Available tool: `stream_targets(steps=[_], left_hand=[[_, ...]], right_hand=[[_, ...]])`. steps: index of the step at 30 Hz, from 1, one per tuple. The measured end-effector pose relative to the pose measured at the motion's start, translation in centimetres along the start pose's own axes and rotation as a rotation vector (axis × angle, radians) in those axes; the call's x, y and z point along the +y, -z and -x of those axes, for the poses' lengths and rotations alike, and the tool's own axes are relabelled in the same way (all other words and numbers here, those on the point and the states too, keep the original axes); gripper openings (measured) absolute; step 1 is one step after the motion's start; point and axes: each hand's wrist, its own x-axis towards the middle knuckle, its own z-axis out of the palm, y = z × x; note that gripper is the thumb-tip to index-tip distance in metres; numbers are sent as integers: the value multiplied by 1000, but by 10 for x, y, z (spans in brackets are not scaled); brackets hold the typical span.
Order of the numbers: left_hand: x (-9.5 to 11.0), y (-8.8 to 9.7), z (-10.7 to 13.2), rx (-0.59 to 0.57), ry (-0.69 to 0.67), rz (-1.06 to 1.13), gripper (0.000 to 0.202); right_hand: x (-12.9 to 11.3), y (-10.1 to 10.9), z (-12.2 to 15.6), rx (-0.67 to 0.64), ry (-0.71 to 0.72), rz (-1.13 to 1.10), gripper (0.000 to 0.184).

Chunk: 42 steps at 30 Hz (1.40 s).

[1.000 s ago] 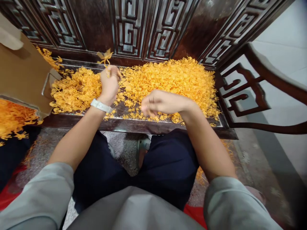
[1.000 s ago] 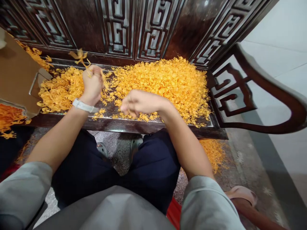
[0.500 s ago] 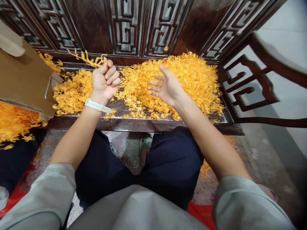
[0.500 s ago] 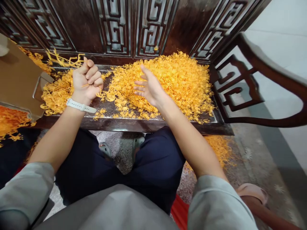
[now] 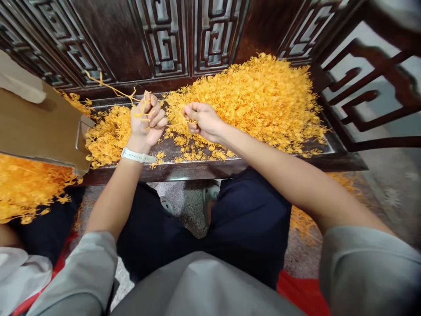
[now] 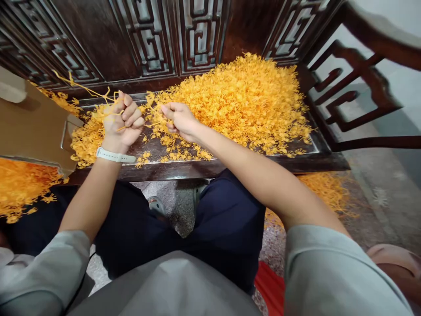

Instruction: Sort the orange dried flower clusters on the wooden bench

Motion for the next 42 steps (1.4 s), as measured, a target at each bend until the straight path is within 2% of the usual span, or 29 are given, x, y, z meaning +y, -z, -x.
stream_targets(steps=[4, 8, 10, 12, 14, 16, 18, 22, 25, 28, 30, 32, 34, 37, 39, 42], left_hand=[[3, 0, -4, 68, 70, -28, 51], [9, 9, -20, 120, 42, -14, 48], [17, 25, -32, 179, -5, -48, 47], [30, 47, -42, 255, -85, -83, 46], [45, 68, -46, 319, -174, -104, 46], [55, 80, -44, 314, -223, -132, 45], [57, 79, -40, 262, -220, -175, 44], [38, 52, -32, 123, -121, -194, 47], [20, 33, -26, 11, -59, -171, 46], [7, 21, -21, -47, 5, -211, 43], [0, 14, -19, -84, 52, -248, 45], [-8, 5, -17, -129, 104, -284, 47], [-15, -4, -14, -163, 143, -315, 48], [-20, -17, -8, -171, 132, -342, 51], [-19, -23, -5, -148, 65, -341, 52], [-12, -25, -3, -76, -79, -296, 50]], right_hand=[[-15, 10, 2, 39, 79, -20, 29], [-28, 3, 19, -62, 125, 14, 32], [-38, -2, 37, -119, 170, 43, 29], [-51, 1, 59, -118, 272, 84, 27], [-65, 12, 78, -38, 421, 138, 28], [-71, 33, 82, 85, 570, 220, 31], [-65, 59, 68, 178, 674, 366, 34], [-31, 110, 17, 218, 718, 838, 57], [-13, 130, -4, 279, 732, 1036, 67], [-13, 121, -2, 305, 755, 1067, 67], [-16, 101, 4, 214, 743, 1048, 70], [-18, 79, 9, 50, 684, 993, 73], [-18, 59, 12, -142, 546, 890, 73], [-14, 41, 13, -394, 241, 645, 67], [-11, 33, 16, -483, 92, 474, 63], [-4, 19, 19, -514, 0, 317, 46]])
